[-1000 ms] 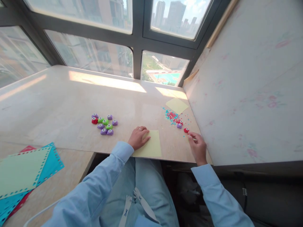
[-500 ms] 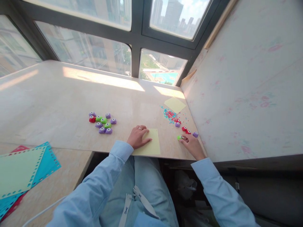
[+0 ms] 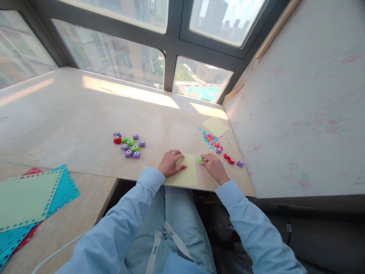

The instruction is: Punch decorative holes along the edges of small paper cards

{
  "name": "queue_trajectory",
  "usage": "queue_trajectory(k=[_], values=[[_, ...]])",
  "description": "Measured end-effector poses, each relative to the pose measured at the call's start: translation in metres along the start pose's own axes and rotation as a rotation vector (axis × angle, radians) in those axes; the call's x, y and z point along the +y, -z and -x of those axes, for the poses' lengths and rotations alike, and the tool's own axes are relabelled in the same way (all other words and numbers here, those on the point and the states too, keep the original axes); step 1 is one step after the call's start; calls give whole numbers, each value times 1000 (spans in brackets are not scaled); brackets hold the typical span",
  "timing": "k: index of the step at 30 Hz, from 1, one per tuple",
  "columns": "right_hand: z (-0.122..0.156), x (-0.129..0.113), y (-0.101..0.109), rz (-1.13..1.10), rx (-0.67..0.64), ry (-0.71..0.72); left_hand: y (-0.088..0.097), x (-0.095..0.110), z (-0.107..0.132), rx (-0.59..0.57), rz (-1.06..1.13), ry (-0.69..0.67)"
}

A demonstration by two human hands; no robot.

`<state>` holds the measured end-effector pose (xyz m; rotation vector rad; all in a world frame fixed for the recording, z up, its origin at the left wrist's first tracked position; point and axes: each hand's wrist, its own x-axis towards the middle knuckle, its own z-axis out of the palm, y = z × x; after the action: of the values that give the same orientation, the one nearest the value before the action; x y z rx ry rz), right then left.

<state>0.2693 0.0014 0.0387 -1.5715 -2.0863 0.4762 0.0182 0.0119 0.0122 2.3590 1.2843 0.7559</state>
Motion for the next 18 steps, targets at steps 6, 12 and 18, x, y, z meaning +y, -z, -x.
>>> queue_trajectory(k=[6,12,18], values=[[-9,4,-5,-42,-3,64,0,0,0,3,1,9],[-12,7,-8,-101,-4,58,-2,0,0,14,-1,-7],[-11,12,-10,-164,19,79,-2,0,1,10,-19,-23]])
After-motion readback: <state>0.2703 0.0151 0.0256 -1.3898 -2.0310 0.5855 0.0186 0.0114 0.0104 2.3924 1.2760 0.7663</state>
